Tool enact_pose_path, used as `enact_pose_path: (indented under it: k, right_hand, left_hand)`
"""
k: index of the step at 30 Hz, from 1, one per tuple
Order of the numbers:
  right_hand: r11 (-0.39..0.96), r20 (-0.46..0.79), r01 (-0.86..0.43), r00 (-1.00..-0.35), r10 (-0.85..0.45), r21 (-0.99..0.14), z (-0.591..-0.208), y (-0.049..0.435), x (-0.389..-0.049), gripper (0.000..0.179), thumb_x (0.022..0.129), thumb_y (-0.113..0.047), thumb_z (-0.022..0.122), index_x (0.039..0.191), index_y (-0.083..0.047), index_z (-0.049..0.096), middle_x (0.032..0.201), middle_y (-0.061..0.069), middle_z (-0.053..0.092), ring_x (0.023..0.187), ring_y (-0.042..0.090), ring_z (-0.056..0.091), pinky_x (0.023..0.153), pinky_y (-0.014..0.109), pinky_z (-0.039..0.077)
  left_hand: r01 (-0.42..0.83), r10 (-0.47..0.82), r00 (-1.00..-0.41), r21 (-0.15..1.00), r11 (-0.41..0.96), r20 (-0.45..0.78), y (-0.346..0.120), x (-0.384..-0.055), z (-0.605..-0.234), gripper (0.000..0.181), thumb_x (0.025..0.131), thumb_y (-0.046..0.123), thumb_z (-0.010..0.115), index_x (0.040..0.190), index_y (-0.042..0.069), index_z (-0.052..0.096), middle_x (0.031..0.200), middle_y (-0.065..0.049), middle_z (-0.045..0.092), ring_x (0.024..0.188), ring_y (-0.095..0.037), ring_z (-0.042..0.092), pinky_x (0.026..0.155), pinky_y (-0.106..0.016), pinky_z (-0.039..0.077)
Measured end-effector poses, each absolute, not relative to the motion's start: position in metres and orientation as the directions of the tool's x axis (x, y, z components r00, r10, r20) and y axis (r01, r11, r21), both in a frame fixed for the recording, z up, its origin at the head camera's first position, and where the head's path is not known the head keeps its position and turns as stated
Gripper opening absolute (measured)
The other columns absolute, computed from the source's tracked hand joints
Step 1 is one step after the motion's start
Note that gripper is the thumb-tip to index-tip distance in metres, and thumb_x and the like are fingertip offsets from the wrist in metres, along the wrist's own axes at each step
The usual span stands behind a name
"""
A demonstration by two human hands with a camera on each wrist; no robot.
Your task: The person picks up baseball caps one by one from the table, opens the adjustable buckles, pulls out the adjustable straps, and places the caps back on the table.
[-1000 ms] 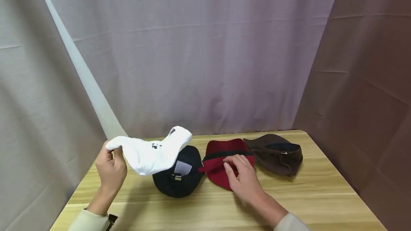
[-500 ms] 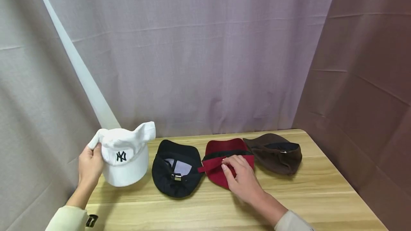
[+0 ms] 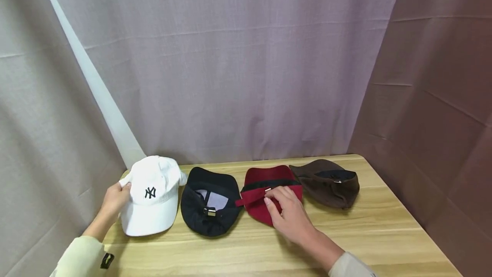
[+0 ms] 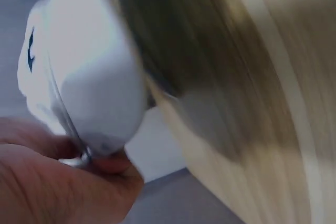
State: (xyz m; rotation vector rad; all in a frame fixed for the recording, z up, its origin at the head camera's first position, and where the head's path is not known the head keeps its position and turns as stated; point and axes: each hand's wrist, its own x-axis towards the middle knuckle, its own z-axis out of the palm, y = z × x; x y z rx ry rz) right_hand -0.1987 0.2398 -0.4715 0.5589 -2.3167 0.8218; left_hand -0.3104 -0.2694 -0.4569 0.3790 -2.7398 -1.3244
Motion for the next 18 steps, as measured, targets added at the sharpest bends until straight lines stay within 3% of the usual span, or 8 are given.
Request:
enact_pose_path:
  k: [6, 13, 16, 18]
  right_hand:
    - [0.718, 0.663, -0.575, -0.718, -0.213, -0.393, -0.475, 0.234, -0.198, 0.017, 0.1, -0.01, 0.071, 0.106, -0.026, 0.071, 0.105, -0.012, 0.072, 0.104, 0.007, 0.063, 0.091, 0.03, 0.051]
    - [0.743, 0.652, -0.547, -0.732, -0.199, -0.387, -0.478, 0.237, -0.198, 0.013, 0.101, -0.011, 0.071, 0.105, -0.023, 0.072, 0.106, -0.013, 0.071, 0.104, 0.009, 0.063, 0.092, 0.033, 0.051]
    - [0.748, 0.649, -0.541, -0.735, -0.198, -0.384, -0.478, 0.239, -0.2, 0.012, 0.101, -0.011, 0.071, 0.105, -0.023, 0.072, 0.105, -0.013, 0.071, 0.104, 0.008, 0.063, 0.092, 0.032, 0.051]
    - [0.747, 0.652, -0.547, -0.73, -0.205, -0.378, -0.477, 0.239, -0.2, 0.012, 0.1, -0.011, 0.072, 0.105, -0.023, 0.073, 0.105, -0.013, 0.071, 0.104, 0.008, 0.063, 0.093, 0.031, 0.05]
  left_hand:
    - [-0.246, -0.188, -0.969, 0.715, 0.655, -0.16, -0.28, -0.308, -0.467, 0.074, 0.113, 0.038, 0.033, 0.144, -0.03, 0.033, 0.143, -0.05, 0.044, 0.133, -0.06, 0.05, 0.116, -0.065, 0.044]
    - [-0.196, -0.125, -0.98, 0.667, 0.719, -0.153, -0.273, -0.301, -0.466, 0.087, 0.111, 0.038, 0.035, 0.149, -0.034, 0.006, 0.151, -0.06, 0.021, 0.147, -0.07, 0.026, 0.126, -0.069, 0.027]
    - [-0.154, -0.092, -0.988, 0.664, 0.732, -0.127, -0.265, -0.298, -0.464, 0.093, 0.111, 0.044, 0.042, 0.151, -0.033, 0.007, 0.153, -0.058, 0.024, 0.147, -0.069, 0.029, 0.124, -0.069, 0.031]
    - [-0.119, -0.053, -0.991, 0.645, 0.755, -0.12, -0.258, -0.296, -0.465, 0.101, 0.108, 0.05, 0.054, 0.151, -0.032, 0.011, 0.151, -0.057, 0.029, 0.143, -0.067, 0.037, 0.12, -0.07, 0.038]
